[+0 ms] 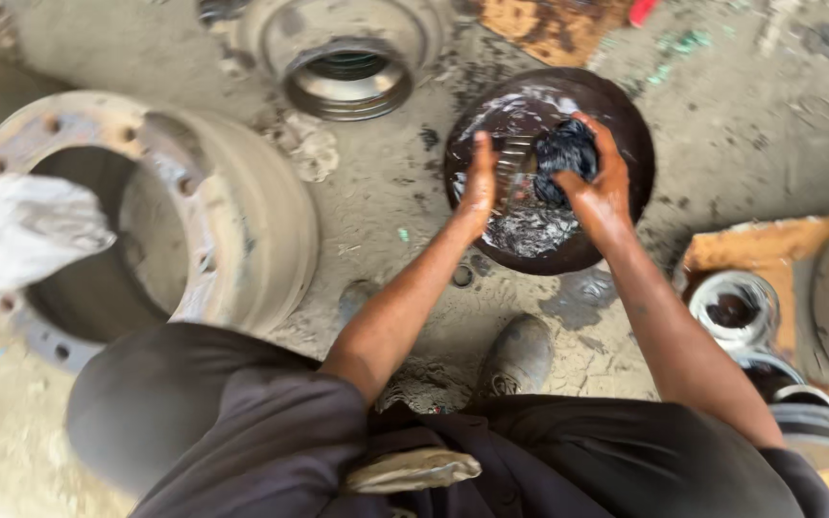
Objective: The person sits on the ground and scrubs metal mechanical parts with a rag in a shallow pan of liquid. They repeatedly dip the parts into the liquid, scrub them, and place them on a cardboard sheet nearby.
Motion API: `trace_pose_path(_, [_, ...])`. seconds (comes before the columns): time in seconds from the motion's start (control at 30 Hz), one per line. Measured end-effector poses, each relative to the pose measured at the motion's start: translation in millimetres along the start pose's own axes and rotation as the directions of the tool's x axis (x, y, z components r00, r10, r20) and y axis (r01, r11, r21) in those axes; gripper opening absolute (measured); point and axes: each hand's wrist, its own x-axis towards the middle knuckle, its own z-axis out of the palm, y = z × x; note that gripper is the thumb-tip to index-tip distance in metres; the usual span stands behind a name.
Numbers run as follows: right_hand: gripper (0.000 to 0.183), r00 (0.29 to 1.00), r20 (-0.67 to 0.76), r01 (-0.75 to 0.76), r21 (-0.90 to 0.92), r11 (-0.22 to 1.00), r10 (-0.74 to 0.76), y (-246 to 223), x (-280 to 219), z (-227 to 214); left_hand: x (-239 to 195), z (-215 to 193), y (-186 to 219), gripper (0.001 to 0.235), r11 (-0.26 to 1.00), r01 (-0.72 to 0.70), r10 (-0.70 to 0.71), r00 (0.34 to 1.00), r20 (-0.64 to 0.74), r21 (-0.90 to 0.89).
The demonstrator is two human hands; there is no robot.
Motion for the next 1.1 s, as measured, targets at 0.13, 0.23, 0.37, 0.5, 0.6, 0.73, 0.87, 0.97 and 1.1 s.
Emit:
trace_pose_path(0.13, [0.057, 0.957, 0.126, 0.290, -0.495, 0.819, -0.263, -39.3, -17.8, 33.9, 9.3, 12.2, -13.8, 0.101, 0.998, -0.060, 0.057, 0.995, -0.087, -0.029])
trace_pose_path(0.23, [0.055, 0.874, 0.180, 0.409, -0.773, 0.485, -0.451, -24.7, -25.3, 56.1, 19.2, 25.6, -36.0, 0.108, 0.999, -0.015, 0.015, 1.000, 0.002, 0.034])
trace_pose_path(0.37, [0.031, 0.958, 0.041, 0.232, -0.697, 0.679, -0.285, 42.7, -2.6, 46.1, 19.2, 27.9, -60.7, 0.110, 0.994, -0.107, 0.097, 0.965, 0.246, 0.028])
trace_pose_path(0.5, [0.061, 0.917, 0.103, -0.146, -0.813, 0.563, 0.386, 103.6, 46.8, 14.9, 0.8, 38.8, -69.2, 0.102, 0.999, -0.017, 0.003, 0.965, 0.262, 0.051])
trace_pose_path(0.6, [0.064, 0.816, -0.012, -0.514, -0.474, 0.715, 0.579, 115.9, 61.0, 8.4, -17.3, 38.8, -74.8, 0.096, 0.872, -0.064, -0.057, 0.971, 0.230, 0.485])
trace_pose_path(0.73, [0.074, 0.897, -0.070, -0.434, -0.324, 0.841, 0.436, 91.9, 37.1, 8.9, -15.8, 23.2, -87.5, 0.092, 0.824, -0.024, -0.095, 0.979, 0.180, 0.566])
trace_pose_path(0.87, [0.062, 0.866, -0.053, -0.467, -0.438, 0.768, 0.497, 66.2, 3.5, 6.0, 4.6, 8.0, -103.2, 0.077, 0.895, -0.110, 0.026, 0.980, 0.197, 0.433])
trace_pose_path(0.97, [0.043, 0.937, 0.002, -0.340, -0.223, 0.914, 0.349, 58.1, -12.6, 15.0, 10.6, 14.3, -100.2, 0.053, 0.976, -0.209, 0.219, 0.918, 0.330, -0.067])
trace_pose_path(1.1, [0.039, 0.939, -0.172, -0.284, 0.093, 0.954, 0.296, 91.0, 17.7, 28.7, 31.7, 11.3, -90.3, 0.070, 0.840, -0.298, 0.194, 0.945, 0.262, 0.453])
